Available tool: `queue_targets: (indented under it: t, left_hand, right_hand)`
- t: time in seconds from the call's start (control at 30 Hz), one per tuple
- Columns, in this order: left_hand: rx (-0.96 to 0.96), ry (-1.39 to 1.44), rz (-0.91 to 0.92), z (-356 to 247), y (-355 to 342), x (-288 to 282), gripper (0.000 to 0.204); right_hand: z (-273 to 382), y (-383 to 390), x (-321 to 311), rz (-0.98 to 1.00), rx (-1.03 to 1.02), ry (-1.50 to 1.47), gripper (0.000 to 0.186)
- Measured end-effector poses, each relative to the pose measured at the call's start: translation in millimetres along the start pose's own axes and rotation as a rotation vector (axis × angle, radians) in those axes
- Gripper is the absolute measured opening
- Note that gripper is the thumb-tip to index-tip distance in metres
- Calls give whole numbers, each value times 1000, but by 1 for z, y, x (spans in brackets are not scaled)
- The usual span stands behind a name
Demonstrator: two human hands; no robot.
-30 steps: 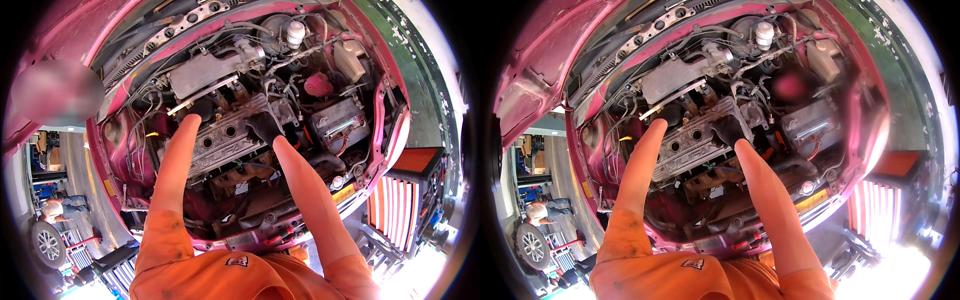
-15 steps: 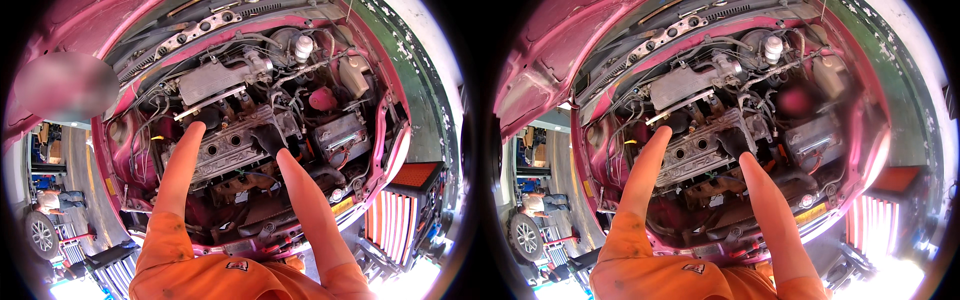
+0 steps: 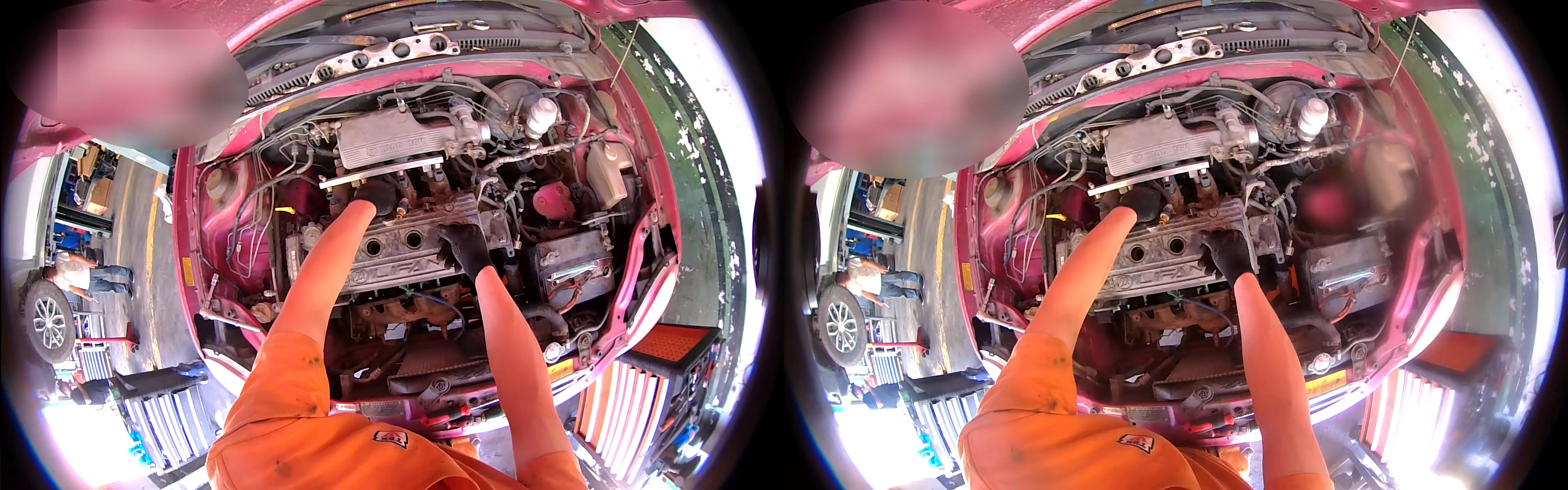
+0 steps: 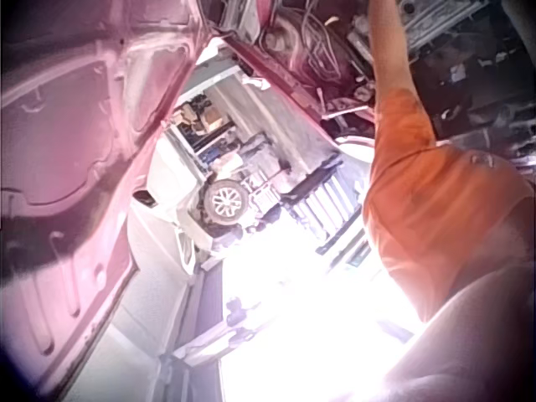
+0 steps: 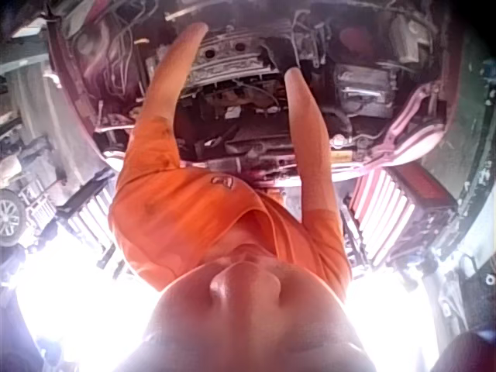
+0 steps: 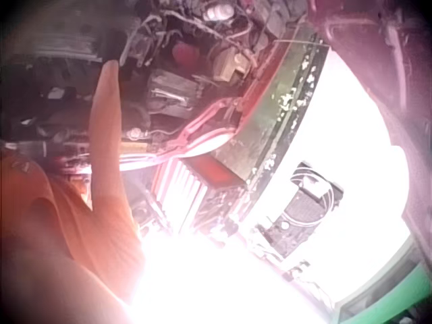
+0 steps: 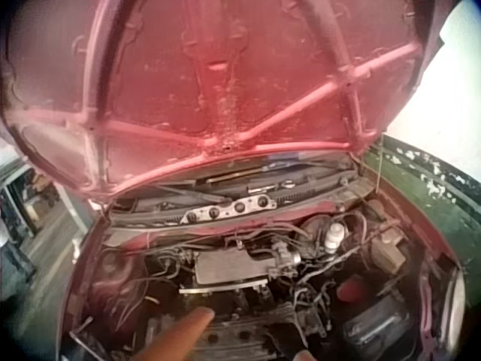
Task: The person unscrews bolts on the fuel rail and engine component using a wrench, then removes small parts and places them aside while working under the hood of a car.
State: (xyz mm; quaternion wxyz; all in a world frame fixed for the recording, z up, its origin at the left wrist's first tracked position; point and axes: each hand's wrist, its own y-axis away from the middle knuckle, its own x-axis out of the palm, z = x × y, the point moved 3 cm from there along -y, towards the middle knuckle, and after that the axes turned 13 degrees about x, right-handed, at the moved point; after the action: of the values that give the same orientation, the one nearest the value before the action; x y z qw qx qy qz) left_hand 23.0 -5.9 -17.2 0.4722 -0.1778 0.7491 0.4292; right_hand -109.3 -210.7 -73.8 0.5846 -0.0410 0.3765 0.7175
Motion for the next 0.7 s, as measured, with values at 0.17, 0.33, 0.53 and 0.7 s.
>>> queue_targets:
  t: [0.17, 0.33, 0.53, 0.7]
  left_hand:
    - [134, 64, 35, 37, -14, 32, 38]
    - [-32, 53, -45, 13, -5, 16, 43]
    - [21, 38, -290, 26, -10, 37, 42]
    - [285, 239, -453, 12, 5, 22, 21]
  right_hand:
    - [-4, -8, 12, -46, -181, 87, 29]
    - [-14, -10, 3, -84, -205, 163, 31]
    - [-8, -5, 3, 23, -58, -237, 22]
    - [42, 39, -22, 78, -40, -489, 36]
